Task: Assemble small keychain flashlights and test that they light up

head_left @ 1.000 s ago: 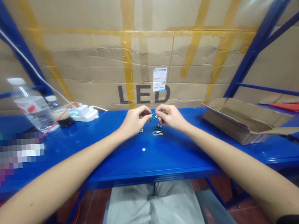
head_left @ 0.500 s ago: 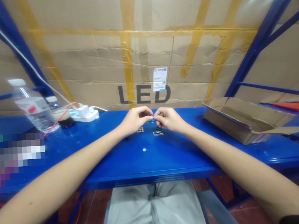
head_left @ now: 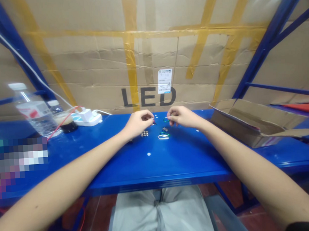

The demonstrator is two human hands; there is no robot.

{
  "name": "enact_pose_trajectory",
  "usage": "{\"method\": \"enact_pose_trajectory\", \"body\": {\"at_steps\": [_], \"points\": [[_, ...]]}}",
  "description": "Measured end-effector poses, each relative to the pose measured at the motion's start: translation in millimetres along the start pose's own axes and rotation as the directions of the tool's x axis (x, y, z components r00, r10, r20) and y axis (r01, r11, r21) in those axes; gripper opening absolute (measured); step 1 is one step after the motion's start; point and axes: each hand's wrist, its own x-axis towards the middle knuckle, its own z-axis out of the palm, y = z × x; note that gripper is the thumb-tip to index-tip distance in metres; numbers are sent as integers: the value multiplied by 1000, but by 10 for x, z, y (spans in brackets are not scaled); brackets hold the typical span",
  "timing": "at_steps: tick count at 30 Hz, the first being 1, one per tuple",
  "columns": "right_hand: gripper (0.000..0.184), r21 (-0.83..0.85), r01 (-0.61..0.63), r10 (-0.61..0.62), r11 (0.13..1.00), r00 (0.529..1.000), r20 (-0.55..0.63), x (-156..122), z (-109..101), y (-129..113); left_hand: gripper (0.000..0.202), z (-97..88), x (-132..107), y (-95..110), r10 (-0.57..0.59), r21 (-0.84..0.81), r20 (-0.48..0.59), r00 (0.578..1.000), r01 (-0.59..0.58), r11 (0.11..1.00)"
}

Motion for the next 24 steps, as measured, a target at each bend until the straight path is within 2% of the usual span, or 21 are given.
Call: {"method": "enact_pose_trajectory", "body": {"at_steps": [4,8,11,16,20,24], "points": [[15,-19,-59,61,998,995,74,-31,-51,-25,6,78,36,-24,43,254,20,999,-47,966],[14,-48,-96,103,994,979,175,-48,-40,-43,9,125,124,-80,34,410,174,984,-103,906],[12,-104,-54,75,993,974,212,-49,-22,-50,10,153,209,-109,17,455,247,969,-132,881],[10,-295,3,38,956,990,133,-22,-57,-32,11,277,331,-88,14,458,314,949,-164,874],[11,-405,-70,148,912,975,165,0,-123,16,17,386,377,-85,47,477,356,933,-224,850],[13,-498,-140,265,856,946,188,10,-131,47,18,401,385,-125,48,489,354,934,-229,842]]}}
